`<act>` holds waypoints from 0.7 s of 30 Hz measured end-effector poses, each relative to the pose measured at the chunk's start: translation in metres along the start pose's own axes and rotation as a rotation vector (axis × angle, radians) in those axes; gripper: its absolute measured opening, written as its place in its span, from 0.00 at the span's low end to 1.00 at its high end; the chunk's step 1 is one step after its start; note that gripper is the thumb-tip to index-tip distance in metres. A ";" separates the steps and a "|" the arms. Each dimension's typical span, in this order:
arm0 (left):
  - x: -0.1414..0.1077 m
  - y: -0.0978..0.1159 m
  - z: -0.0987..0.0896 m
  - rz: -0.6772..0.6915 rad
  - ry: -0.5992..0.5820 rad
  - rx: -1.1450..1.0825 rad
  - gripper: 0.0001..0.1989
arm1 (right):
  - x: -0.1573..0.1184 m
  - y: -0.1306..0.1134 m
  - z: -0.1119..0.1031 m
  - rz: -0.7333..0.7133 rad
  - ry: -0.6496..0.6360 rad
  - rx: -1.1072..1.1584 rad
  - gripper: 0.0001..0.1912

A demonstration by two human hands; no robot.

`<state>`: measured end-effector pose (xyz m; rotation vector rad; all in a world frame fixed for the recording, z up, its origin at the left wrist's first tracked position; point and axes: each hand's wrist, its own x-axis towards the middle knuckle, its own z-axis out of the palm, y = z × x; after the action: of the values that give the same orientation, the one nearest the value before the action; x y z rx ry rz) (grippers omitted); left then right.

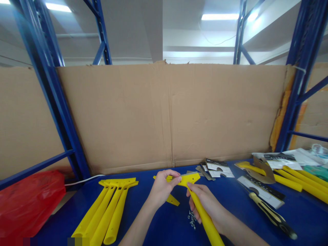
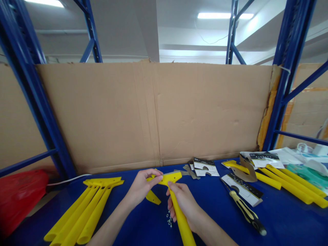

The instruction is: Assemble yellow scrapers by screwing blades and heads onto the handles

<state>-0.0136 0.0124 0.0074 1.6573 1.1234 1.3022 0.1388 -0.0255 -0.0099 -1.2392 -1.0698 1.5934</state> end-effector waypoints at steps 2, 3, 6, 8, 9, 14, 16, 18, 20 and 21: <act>0.000 -0.001 0.000 -0.012 0.011 -0.004 0.09 | 0.001 0.001 -0.001 0.002 -0.008 -0.001 0.17; 0.001 -0.001 0.001 -0.017 0.017 -0.008 0.10 | 0.002 0.001 -0.001 0.001 -0.012 0.000 0.17; 0.002 -0.004 0.001 -0.040 0.036 -0.043 0.11 | 0.003 0.002 -0.002 -0.010 -0.018 0.007 0.17; 0.002 -0.006 0.001 -0.064 0.042 -0.077 0.13 | 0.003 0.003 -0.003 -0.013 -0.020 0.008 0.17; 0.003 -0.007 0.001 -0.075 0.041 -0.090 0.13 | 0.003 0.003 -0.003 -0.012 -0.020 0.007 0.16; 0.003 -0.007 0.000 -0.089 0.040 -0.087 0.13 | 0.002 0.002 -0.001 -0.003 -0.006 -0.018 0.16; 0.002 -0.004 -0.001 -0.112 0.036 -0.080 0.12 | 0.003 0.002 -0.001 0.004 -0.001 -0.025 0.16; 0.001 -0.001 -0.002 -0.150 0.017 -0.056 0.10 | 0.003 0.002 -0.001 0.001 -0.005 -0.021 0.16; 0.000 0.002 -0.002 -0.180 0.006 -0.024 0.08 | 0.004 0.002 -0.001 -0.002 -0.014 -0.010 0.15; 0.000 0.003 -0.002 -0.188 0.000 -0.016 0.08 | 0.004 0.002 -0.001 -0.001 -0.019 -0.005 0.15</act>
<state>-0.0153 0.0113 0.0107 1.5011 1.2342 1.1879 0.1394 -0.0219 -0.0131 -1.2287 -1.0876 1.6054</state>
